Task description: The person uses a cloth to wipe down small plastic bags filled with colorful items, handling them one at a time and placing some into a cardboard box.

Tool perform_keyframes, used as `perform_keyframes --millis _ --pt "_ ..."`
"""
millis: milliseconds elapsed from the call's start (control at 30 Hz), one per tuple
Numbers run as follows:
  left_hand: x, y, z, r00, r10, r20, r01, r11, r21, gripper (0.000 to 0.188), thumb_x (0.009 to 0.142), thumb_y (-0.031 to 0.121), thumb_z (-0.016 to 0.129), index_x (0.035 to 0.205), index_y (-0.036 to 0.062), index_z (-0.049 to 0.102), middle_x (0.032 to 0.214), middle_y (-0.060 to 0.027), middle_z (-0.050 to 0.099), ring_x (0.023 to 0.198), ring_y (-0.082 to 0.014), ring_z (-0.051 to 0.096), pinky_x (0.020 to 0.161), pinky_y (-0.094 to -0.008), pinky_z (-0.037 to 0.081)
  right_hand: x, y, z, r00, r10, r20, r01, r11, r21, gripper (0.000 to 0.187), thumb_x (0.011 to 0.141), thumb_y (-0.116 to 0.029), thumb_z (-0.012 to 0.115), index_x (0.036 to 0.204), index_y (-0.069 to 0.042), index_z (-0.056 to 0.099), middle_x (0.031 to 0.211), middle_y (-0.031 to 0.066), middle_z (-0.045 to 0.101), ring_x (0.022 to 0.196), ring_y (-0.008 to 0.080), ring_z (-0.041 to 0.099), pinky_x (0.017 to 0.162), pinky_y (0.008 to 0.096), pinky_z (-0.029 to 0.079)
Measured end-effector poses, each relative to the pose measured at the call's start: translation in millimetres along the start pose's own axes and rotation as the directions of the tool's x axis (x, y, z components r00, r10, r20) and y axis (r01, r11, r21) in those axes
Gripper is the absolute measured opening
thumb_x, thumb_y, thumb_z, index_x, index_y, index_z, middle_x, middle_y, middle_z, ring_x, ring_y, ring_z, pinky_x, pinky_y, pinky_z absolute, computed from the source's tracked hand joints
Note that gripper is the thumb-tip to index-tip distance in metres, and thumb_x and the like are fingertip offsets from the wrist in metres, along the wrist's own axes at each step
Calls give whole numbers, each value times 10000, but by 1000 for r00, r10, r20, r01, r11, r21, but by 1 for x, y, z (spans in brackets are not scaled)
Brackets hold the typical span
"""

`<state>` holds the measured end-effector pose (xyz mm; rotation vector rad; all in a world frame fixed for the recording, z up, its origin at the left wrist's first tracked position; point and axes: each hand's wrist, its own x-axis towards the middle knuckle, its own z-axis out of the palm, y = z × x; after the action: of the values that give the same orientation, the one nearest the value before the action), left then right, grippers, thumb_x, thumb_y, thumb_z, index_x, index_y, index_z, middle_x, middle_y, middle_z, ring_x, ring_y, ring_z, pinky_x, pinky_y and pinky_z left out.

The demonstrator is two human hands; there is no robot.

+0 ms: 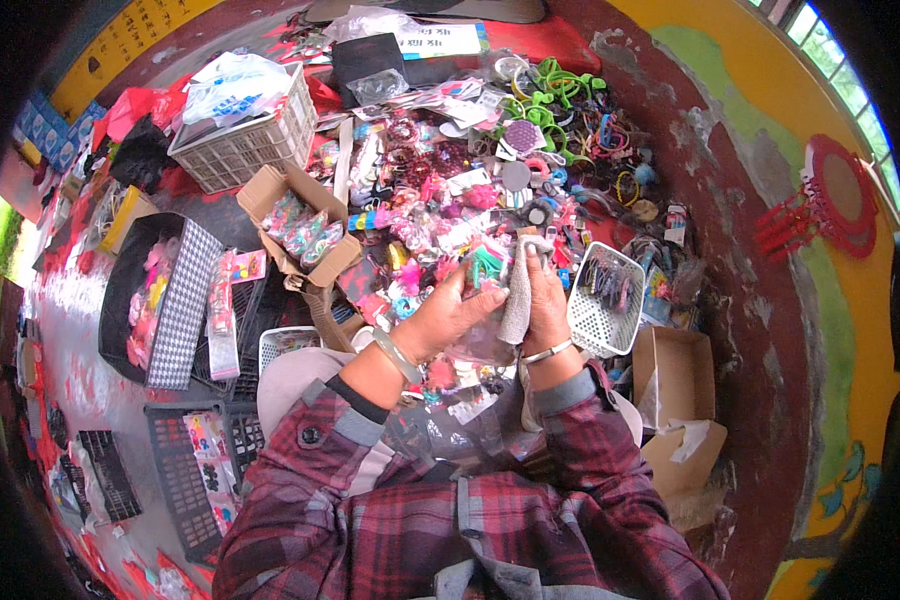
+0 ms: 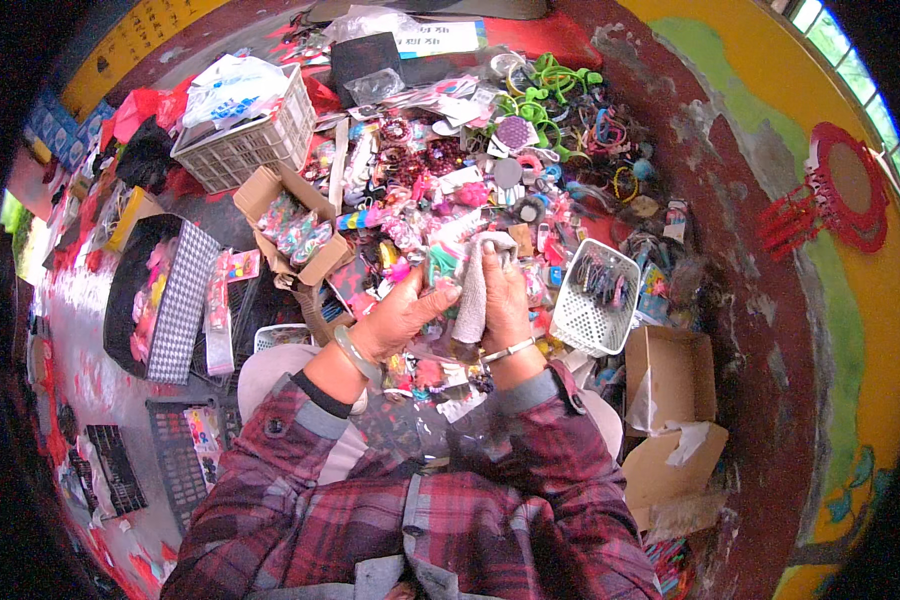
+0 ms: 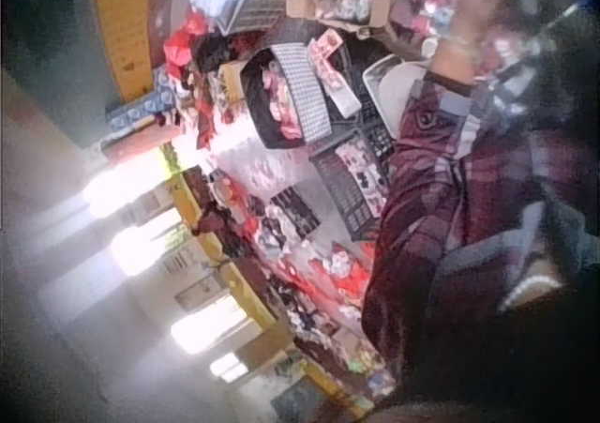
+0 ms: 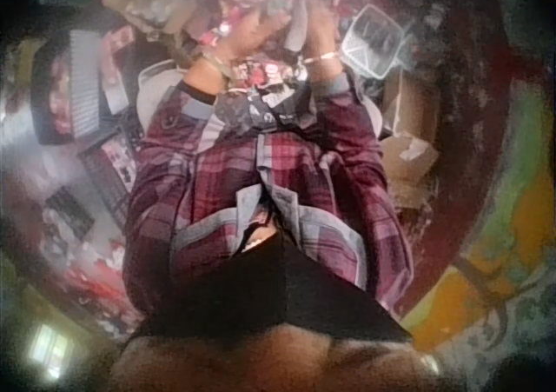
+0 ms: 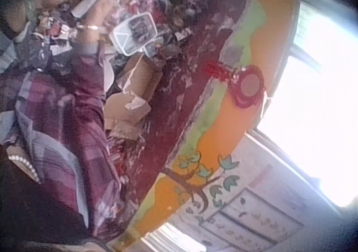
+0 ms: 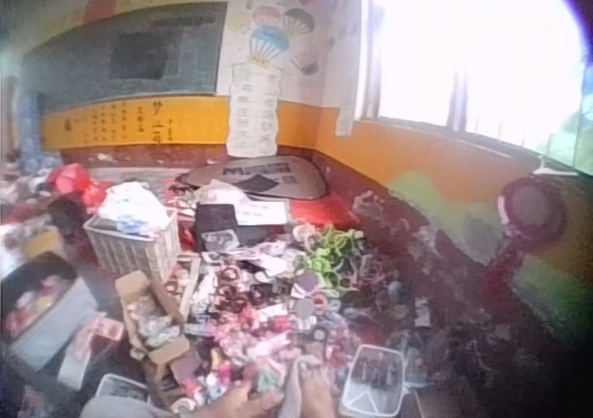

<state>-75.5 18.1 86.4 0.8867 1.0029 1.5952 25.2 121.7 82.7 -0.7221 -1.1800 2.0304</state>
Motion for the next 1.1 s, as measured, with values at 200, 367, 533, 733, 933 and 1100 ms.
perform_keyframes --millis 200,367,533,733,933,1100 --pt "-4 12 -9 997 -50 -66 46 997 -56 417 876 289 577 1205 62 459 1030 11 517 948 -100 477 873 -266 382 19 -6 -8 993 107 -48 -88 950 299 385 919 -397 455 1098 -70 549 964 88 618 833 195 612 736 305 502" --pt "-3 27 -14 959 56 -279 -108 979 -175 378 894 296 551 1192 74 479 1028 11 526 961 -103 471 884 -270 374 4 -26 -4 970 114 216 -167 955 245 462 929 -419 419 1217 -65 491 1096 83 582 938 179 580 811 309 479" --pt "1 10 -3 937 71 -341 -141 973 -185 380 901 313 539 1197 86 466 1070 0 524 987 -101 472 896 -263 368 -7 19 5 950 -236 206 312 778 -546 394 880 -327 542 1098 1 528 973 114 605 848 196 567 766 323 450" --pt "-3 14 -2 940 -1 -342 -104 952 -289 427 887 350 551 1215 93 459 1089 -7 525 1017 -107 473 858 -275 408 -7 18 11 953 -294 80 290 798 -529 347 904 -332 505 972 -4 597 782 66 625 706 158 570 653 298 462" --pt "-3 25 -5 970 35 -242 -119 932 -344 416 891 314 554 1204 50 478 1079 -19 545 992 -119 493 898 -283 380 -3 -12 9 991 79 113 -89 992 89 530 919 -479 409 1206 -39 473 1036 50 554 868 120 539 721 251 448" --pt "-1 3 -4 996 49 -74 -58 990 -125 449 902 275 540 1282 77 406 1166 -7 506 1073 -126 470 940 -294 368 -11 -23 8 971 82 226 -113 985 127 455 912 -371 483 1216 -33 458 1094 82 573 954 187 580 827 319 484"
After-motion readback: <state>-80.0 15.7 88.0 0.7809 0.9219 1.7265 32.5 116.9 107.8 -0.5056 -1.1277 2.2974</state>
